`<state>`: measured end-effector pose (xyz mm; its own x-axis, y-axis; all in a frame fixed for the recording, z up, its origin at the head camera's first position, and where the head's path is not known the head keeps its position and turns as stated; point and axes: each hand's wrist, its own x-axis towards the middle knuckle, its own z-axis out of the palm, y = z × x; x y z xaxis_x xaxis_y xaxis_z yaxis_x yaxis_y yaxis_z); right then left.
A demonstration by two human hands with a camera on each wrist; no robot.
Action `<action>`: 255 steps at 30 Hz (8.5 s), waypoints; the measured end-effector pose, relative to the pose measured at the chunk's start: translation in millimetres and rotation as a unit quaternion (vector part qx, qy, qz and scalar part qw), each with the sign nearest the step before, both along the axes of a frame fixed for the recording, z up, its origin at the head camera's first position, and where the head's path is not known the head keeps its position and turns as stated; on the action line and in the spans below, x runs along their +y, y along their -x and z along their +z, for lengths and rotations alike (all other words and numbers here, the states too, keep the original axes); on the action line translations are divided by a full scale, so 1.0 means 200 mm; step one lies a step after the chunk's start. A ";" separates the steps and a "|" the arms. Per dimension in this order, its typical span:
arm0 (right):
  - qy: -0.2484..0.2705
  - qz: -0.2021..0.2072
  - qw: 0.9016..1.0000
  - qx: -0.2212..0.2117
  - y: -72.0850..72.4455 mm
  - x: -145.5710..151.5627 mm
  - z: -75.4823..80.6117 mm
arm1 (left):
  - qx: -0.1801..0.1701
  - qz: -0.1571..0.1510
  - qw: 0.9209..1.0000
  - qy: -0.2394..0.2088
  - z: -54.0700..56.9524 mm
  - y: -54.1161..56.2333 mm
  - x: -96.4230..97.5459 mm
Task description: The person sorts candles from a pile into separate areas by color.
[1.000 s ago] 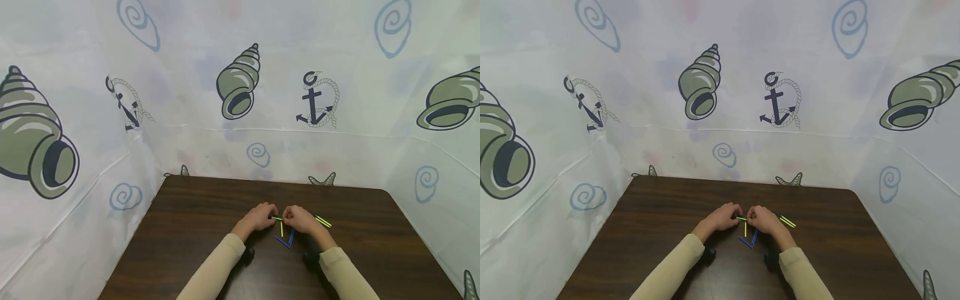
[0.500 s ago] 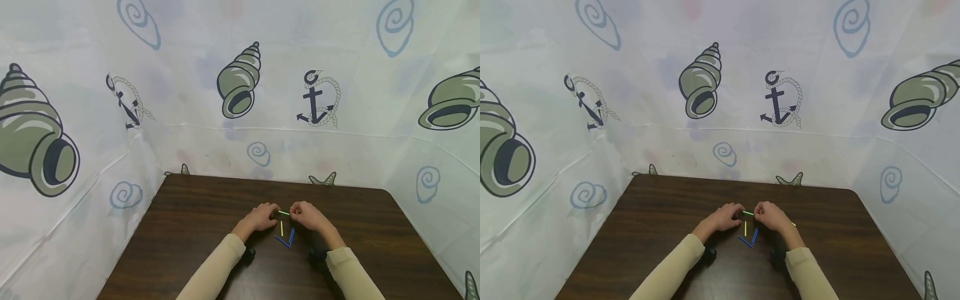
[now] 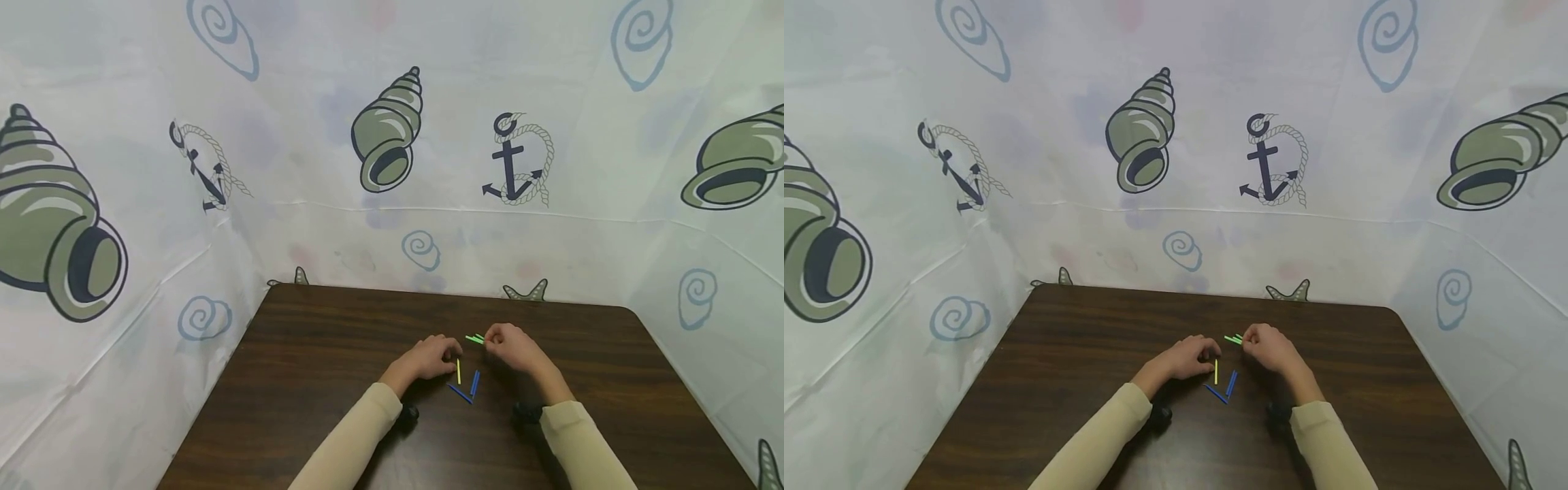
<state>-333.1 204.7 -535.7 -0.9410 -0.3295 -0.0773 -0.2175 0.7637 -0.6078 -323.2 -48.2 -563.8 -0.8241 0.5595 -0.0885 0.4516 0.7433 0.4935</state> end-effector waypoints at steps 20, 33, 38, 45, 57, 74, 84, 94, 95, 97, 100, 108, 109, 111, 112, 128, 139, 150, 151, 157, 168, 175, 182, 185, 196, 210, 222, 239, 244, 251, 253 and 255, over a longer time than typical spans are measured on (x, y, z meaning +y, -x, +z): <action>-0.038 -0.065 0.997 0.001 0.02 0.10 -0.03 | -0.015 -0.014 1.000 -0.008 0.03 -0.02 0.00; -0.052 -0.100 0.993 -0.018 0.05 0.10 -0.07 | -0.016 -0.013 1.000 -0.011 0.02 -0.02 -0.01; -0.049 -0.106 0.993 -0.016 0.06 0.09 -0.09 | -0.015 -0.015 1.000 -0.006 0.03 -0.02 0.00; -0.046 -0.128 0.991 -0.015 0.05 0.08 -0.09 | -0.014 -0.014 1.000 -0.012 0.02 -0.02 0.00; -0.041 -0.128 0.991 -0.010 0.05 0.05 -0.08 | -0.015 -0.013 1.000 -0.015 0.03 -0.01 0.00; 0.002 -0.137 0.991 0.013 0.01 0.06 -0.09 | -0.016 -0.007 1.000 -0.017 0.02 -0.01 0.00; 0.034 -0.159 0.986 0.025 -0.04 0.05 -0.09 | -0.025 0.000 1.000 -0.019 0.04 -0.01 0.00; 0.060 -0.126 0.989 0.046 -0.05 0.05 -0.09 | -0.053 -0.024 0.997 -0.045 0.04 0.00 -0.03; 0.065 -0.124 0.989 0.048 -0.05 0.05 -0.09 | -0.054 -0.025 0.997 -0.046 0.04 0.01 -0.04; 0.069 -0.123 0.989 0.047 -0.05 0.04 -0.09 | -0.056 -0.026 0.997 -0.048 0.05 0.00 -0.05; 0.066 -0.118 0.990 0.044 -0.06 0.04 -0.09 | -0.062 -0.028 0.996 -0.049 0.05 0.00 -0.05; 0.068 -0.103 0.991 0.041 -0.06 0.05 -0.11 | -0.062 -0.033 0.997 -0.045 0.06 0.00 -0.06; 0.066 -0.101 0.992 0.042 -0.06 0.04 -0.11 | -0.059 -0.031 0.997 -0.041 0.07 -0.01 -0.06; 0.065 -0.100 0.992 0.040 -0.06 0.04 -0.10 | -0.053 -0.027 0.998 -0.033 0.07 -0.01 -0.06; 0.064 -0.101 0.992 0.039 -0.06 0.04 -0.10 | -0.051 -0.025 0.998 -0.029 0.08 -0.01 -0.06; 0.063 0.081 0.995 0.001 -0.15 -0.15 -0.11 | -0.041 -0.006 0.999 0.000 0.08 0.00 -0.06; 0.011 0.060 0.998 0.000 -0.16 -0.23 -0.13 | -0.022 -0.012 1.000 -0.014 0.06 -0.01 -0.07; -0.029 0.026 0.999 -0.006 -0.19 -0.26 -0.08 | -0.015 -0.012 1.000 -0.018 0.06 -0.02 -0.04; -0.032 0.026 0.999 -0.006 -0.19 -0.26 -0.08 | -0.015 -0.011 1.000 -0.018 0.06 -0.02 -0.04; -0.051 0.030 0.998 0.002 -0.19 -0.27 -0.08 | -0.014 -0.016 1.000 -0.019 0.07 -0.02 -0.03; -0.060 0.030 0.998 0.006 -0.18 -0.29 -0.06 | -0.012 -0.011 0.999 -0.029 0.03 0.01 -0.04; -0.070 0.024 0.997 -0.002 -0.19 -0.26 -0.08 | -0.025 0.000 0.999 -0.028 0.04 -0.01 -0.04; -0.037 0.003 0.999 0.005 -0.19 -0.18 -0.05 | -0.029 0.012 0.999 -0.024 0.04 -0.02 -0.04; -0.023 -0.004 1.000 0.002 -0.20 -0.14 -0.03 | -0.032 0.015 0.999 -0.019 0.03 -0.02 -0.02; -0.011 -0.043 0.999 0.002 -0.20 0.03 -0.05 | -0.056 -0.010 0.998 -0.024 0.04 -0.04 0.03; -0.015 -0.085 0.996 0.004 -0.20 0.24 -0.01 | -0.051 -0.070 0.995 -0.042 0.06 -0.08 0.10; -0.021 -0.091 0.996 -0.004 -0.17 0.39 0.00 | -0.039 -0.117 0.992 -0.005 0.04 -0.09 0.14; -0.038 -0.109 0.993 -0.034 -0.09 0.47 -0.06 | -0.039 -0.101 0.994 -0.012 0.05 -0.07 0.11; -0.041 -0.101 0.993 -0.031 -0.07 0.47 -0.07 | -0.042 -0.085 0.995 -0.017 0.06 -0.08 0.09; -0.047 -0.091 0.994 -0.042 -0.07 0.46 -0.05 | -0.051 -0.057 0.997 -0.016 0.05 -0.09 0.06; -0.049 -0.091 0.994 -0.042 -0.07 0.45 -0.04 | -0.049 -0.048 0.998 -0.014 0.05 -0.08 0.05; -0.052 -0.088 0.994 -0.042 -0.07 0.44 -0.03 | -0.048 -0.042 0.998 -0.012 0.05 -0.08 0.05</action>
